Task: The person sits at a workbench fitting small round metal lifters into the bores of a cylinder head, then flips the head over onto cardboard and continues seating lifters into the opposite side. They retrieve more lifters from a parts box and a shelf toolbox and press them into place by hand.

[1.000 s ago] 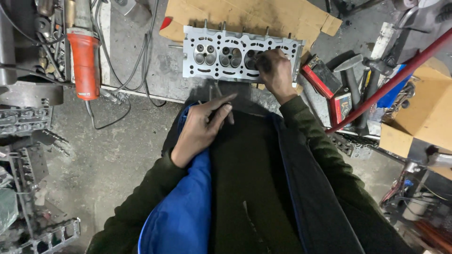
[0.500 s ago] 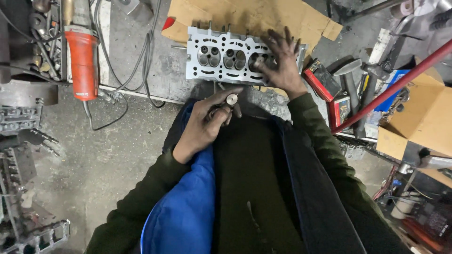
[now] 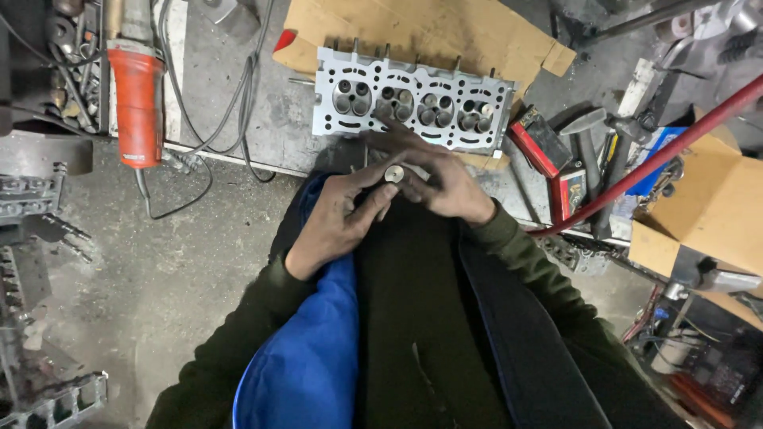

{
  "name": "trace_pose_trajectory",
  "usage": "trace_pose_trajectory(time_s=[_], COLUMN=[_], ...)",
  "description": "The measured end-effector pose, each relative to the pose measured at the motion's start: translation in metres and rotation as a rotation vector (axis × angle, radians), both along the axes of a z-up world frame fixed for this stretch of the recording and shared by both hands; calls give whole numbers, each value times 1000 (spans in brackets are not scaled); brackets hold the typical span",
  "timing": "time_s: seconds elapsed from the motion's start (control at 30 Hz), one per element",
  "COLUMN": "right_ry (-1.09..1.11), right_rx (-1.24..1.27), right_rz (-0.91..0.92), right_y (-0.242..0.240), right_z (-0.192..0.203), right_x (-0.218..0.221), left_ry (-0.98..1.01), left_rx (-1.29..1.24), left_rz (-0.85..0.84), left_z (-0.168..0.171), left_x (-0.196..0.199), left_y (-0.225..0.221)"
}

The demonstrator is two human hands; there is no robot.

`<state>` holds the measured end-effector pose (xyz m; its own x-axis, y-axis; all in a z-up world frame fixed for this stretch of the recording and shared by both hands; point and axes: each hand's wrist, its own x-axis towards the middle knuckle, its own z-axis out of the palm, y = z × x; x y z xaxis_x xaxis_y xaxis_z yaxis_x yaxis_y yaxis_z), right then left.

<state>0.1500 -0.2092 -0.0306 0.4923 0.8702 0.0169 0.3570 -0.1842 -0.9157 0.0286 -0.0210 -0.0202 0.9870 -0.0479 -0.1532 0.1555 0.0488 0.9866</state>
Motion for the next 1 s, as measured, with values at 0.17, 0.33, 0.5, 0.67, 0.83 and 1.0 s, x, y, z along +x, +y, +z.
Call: trace_pose_trajectory(time_s=[0.17, 0.33, 0.5, 0.67, 0.83, 1.0], right_ry=[-19, -178, -187, -165, -283, -177], right_rx=[-3, 168, 228, 309, 298, 326], right_rz=[-98, -210, -267, -363, -487, -644], right_y=[-8, -2, -13, -4, -3, 2], right_z=[-10, 10, 4, 3, -1, 1], right_x=[-20, -26, -43, -57, -63, -68], left_ry=[-60, -100, -162, -222, -180, -261], left_rx=[-56, -107, -4, 50, 48, 3], left_rz=[-59, -85, -108, -96, -84, -131], left_z=[21, 30, 36, 32, 34, 38], left_x=[3, 5, 0, -3, -5, 0], left_y=[0, 0, 3, 4, 7, 10])
